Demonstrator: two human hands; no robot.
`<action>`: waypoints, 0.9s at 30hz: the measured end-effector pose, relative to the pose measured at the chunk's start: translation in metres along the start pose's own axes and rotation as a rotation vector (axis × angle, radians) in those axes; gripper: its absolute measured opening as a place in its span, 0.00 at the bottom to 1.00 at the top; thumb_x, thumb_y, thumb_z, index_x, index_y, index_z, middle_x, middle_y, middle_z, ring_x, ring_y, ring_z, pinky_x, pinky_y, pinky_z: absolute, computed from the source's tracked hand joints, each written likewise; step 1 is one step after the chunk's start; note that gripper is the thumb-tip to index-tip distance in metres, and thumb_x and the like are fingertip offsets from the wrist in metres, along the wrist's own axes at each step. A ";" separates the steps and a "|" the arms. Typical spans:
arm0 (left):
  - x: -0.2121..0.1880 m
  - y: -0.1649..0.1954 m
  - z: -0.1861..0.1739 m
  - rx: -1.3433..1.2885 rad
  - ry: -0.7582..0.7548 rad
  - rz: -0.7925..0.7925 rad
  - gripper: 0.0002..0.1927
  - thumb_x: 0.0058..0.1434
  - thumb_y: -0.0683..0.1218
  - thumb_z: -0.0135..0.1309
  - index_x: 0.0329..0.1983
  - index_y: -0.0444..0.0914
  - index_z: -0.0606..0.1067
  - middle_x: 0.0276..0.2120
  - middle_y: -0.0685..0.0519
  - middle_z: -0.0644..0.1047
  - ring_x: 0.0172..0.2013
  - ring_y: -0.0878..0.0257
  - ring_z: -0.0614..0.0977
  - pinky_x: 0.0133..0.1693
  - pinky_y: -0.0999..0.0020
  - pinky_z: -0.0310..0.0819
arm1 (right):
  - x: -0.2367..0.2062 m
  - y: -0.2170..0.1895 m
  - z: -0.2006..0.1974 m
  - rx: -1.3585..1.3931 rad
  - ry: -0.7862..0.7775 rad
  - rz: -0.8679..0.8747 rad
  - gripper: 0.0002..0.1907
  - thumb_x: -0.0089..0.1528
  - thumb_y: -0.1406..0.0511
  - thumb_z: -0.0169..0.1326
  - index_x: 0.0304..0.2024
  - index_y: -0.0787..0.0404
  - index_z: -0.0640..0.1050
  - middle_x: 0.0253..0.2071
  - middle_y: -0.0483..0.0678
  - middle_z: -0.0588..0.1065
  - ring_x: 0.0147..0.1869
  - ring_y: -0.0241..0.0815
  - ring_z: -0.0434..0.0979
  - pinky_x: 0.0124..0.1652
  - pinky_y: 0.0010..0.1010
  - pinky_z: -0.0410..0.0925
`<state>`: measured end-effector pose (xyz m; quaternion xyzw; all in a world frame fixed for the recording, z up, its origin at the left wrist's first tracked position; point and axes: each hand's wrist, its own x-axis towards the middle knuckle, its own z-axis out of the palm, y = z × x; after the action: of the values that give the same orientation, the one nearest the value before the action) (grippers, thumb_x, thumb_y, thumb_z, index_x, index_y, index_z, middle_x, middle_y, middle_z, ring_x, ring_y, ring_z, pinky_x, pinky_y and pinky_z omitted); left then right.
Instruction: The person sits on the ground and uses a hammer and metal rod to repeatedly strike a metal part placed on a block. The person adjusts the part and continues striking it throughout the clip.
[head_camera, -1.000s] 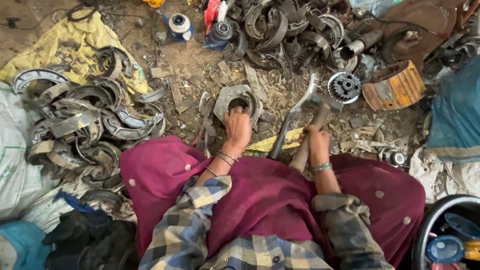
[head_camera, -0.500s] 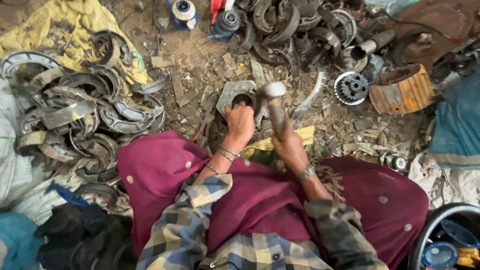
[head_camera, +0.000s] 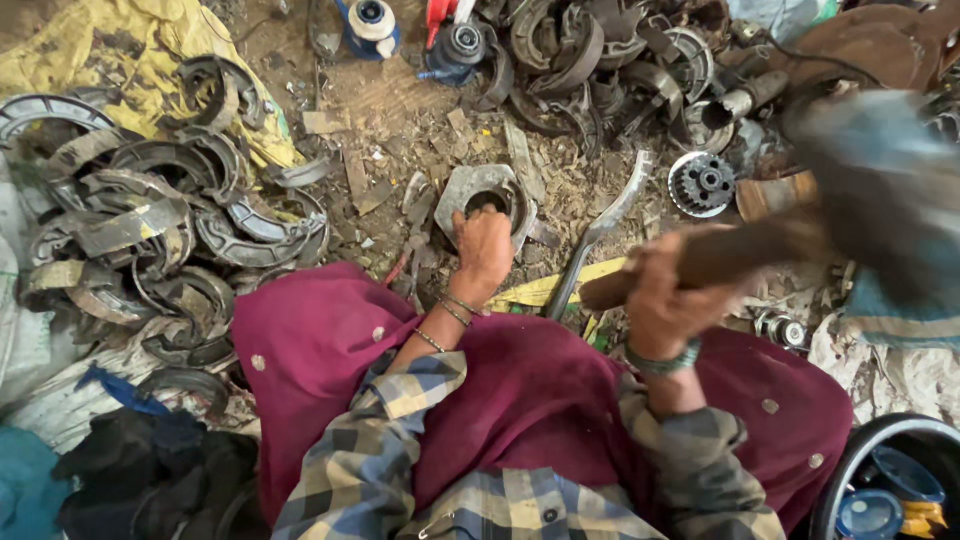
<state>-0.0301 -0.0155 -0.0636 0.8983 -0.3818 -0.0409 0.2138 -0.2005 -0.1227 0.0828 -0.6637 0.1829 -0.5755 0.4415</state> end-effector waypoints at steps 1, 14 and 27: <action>0.001 0.000 0.001 0.013 -0.026 0.000 0.03 0.46 0.40 0.60 0.25 0.40 0.82 0.34 0.45 0.80 0.41 0.49 0.82 0.52 0.45 0.65 | -0.009 0.009 0.006 -0.507 -0.105 -0.241 0.27 0.64 0.67 0.61 0.60 0.63 0.62 0.39 0.54 0.75 0.30 0.46 0.78 0.33 0.36 0.75; 0.000 -0.005 0.000 -0.027 0.027 0.040 0.03 0.47 0.40 0.59 0.25 0.38 0.82 0.33 0.43 0.80 0.38 0.47 0.82 0.47 0.44 0.65 | 0.035 -0.021 -0.016 -0.106 -0.131 0.109 0.30 0.67 0.77 0.55 0.68 0.68 0.58 0.46 0.59 0.76 0.34 0.45 0.83 0.33 0.31 0.78; 0.005 -0.008 0.003 -0.063 0.134 -0.001 0.04 0.46 0.38 0.57 0.22 0.39 0.81 0.32 0.43 0.80 0.39 0.47 0.83 0.50 0.38 0.64 | -0.042 0.031 0.012 -0.630 -0.560 0.778 0.22 0.59 0.67 0.57 0.53 0.64 0.66 0.36 0.54 0.77 0.28 0.45 0.80 0.25 0.36 0.76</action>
<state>-0.0217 -0.0154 -0.0687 0.8919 -0.3648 0.0070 0.2671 -0.1924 -0.1032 0.0331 -0.7743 0.4522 -0.0905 0.4333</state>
